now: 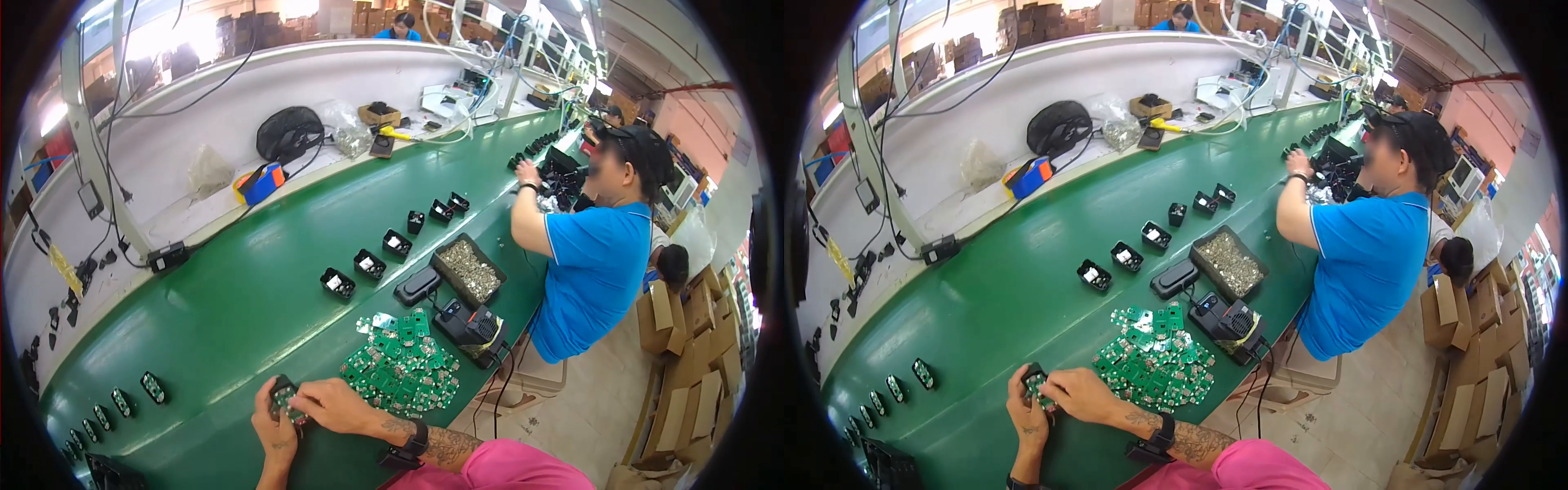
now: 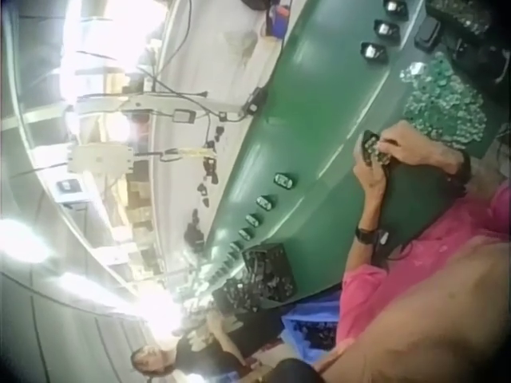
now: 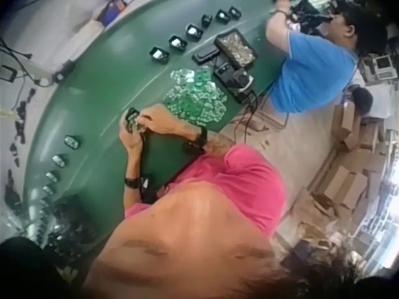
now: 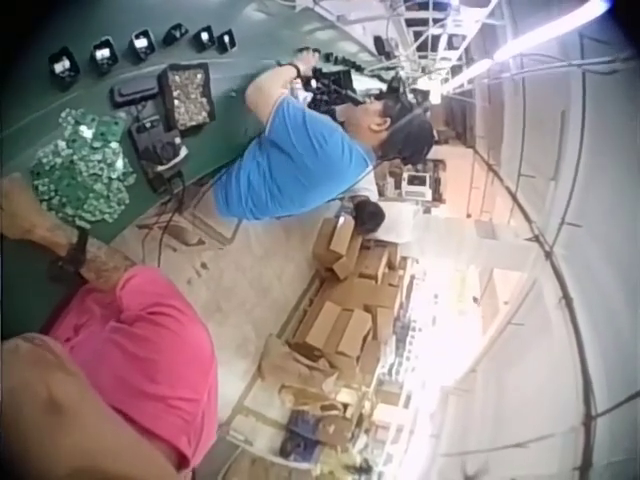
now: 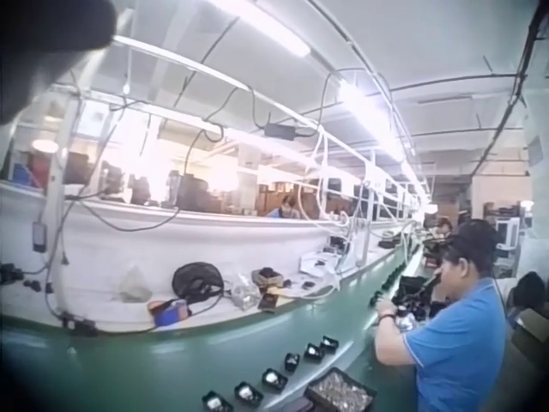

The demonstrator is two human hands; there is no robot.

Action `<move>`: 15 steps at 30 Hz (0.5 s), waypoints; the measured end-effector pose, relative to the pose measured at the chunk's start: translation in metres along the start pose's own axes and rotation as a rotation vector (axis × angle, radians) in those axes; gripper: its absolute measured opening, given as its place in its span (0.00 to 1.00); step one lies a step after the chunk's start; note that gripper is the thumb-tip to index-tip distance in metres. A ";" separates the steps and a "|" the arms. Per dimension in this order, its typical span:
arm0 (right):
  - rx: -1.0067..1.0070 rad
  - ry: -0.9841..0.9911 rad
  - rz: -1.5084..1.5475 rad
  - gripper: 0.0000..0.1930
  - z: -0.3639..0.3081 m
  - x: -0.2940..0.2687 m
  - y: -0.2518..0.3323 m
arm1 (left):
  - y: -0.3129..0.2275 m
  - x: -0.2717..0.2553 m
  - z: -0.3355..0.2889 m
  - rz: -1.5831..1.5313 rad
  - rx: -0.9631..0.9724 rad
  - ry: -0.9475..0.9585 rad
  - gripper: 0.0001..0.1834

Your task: The person picks up a black plastic housing and a green circuit board, fits the board into the housing, and presses them together by hand. They then place the assembled unit onto the green conveyor belt and repeat the process.

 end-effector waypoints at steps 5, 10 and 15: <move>0.116 -0.097 -0.112 0.11 0.001 -0.018 -0.010 | -0.006 0.014 0.010 0.039 -0.006 0.090 0.28; 0.163 -0.141 -0.132 0.12 0.000 -0.023 -0.010 | 0.006 0.022 0.011 -0.271 -0.160 0.219 0.29; 0.183 -0.131 -0.221 0.15 -0.001 -0.015 -0.013 | 0.011 0.018 0.003 -0.317 -0.246 0.207 0.23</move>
Point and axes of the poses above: each hand's wrist, its own z-axis towards the middle knuckle, its own x-axis out of the palm, y = z × x, the point moved 10 cm from there along z, towards the middle knuckle, and after that the axes turned 3 degrees about y, right-handed, at the moved point
